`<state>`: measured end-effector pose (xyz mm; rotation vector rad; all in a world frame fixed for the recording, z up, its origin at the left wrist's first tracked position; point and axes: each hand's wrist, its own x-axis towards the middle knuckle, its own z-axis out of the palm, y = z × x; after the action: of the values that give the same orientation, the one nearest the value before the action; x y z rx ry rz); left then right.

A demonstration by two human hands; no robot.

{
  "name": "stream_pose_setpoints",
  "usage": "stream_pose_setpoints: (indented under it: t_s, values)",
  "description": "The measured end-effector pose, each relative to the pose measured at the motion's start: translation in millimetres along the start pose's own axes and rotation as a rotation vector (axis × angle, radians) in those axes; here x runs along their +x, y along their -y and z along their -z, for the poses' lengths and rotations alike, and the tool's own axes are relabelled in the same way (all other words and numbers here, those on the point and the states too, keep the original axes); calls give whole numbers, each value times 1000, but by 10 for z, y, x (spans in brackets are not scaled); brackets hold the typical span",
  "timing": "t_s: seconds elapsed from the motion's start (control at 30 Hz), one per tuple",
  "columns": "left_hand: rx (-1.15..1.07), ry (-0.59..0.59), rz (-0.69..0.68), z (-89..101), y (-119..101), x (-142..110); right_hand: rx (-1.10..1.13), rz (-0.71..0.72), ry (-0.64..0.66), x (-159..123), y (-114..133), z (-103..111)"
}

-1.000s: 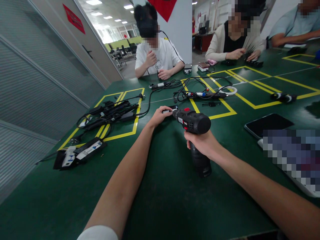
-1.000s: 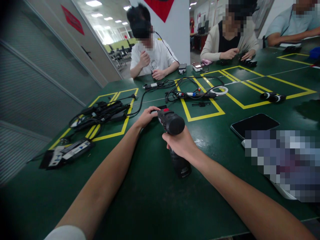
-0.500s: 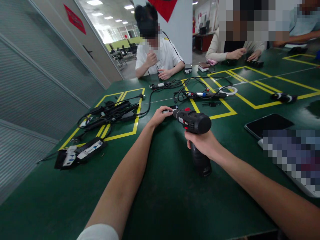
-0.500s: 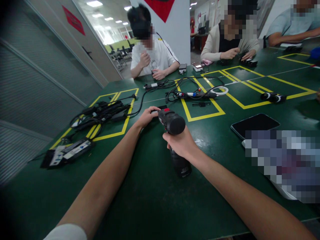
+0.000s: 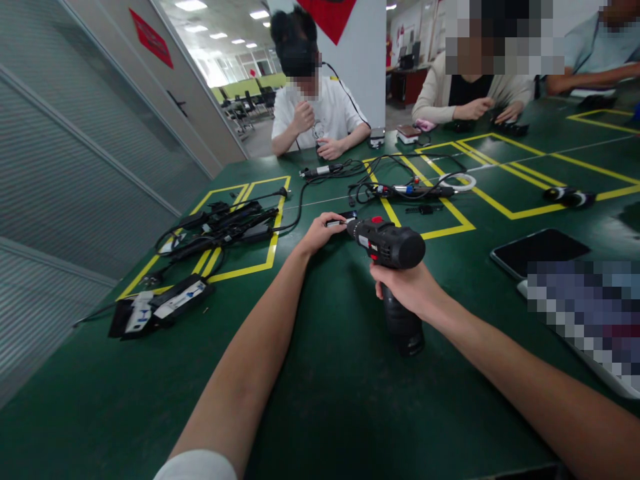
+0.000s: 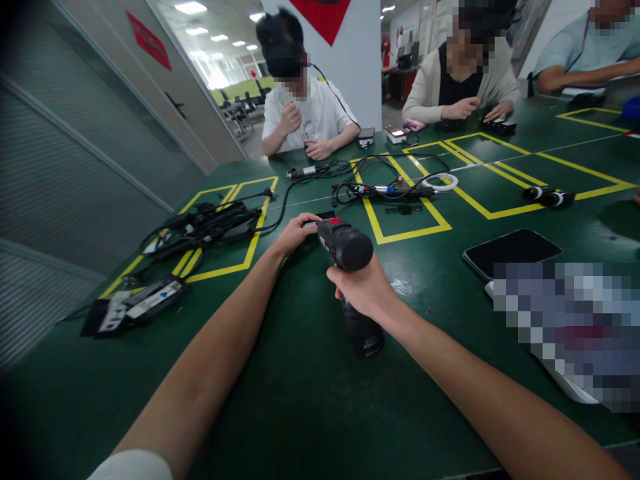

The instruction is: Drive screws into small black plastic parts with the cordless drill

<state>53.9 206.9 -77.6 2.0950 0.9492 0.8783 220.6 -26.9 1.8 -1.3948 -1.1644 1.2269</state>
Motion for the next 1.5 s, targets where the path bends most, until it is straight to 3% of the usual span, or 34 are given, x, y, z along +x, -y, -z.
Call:
stream_pose_setpoints:
  t_s: [1.5]
  values:
    - [6,10,8,6,2,2,4,-13,-5,-2,-18,2]
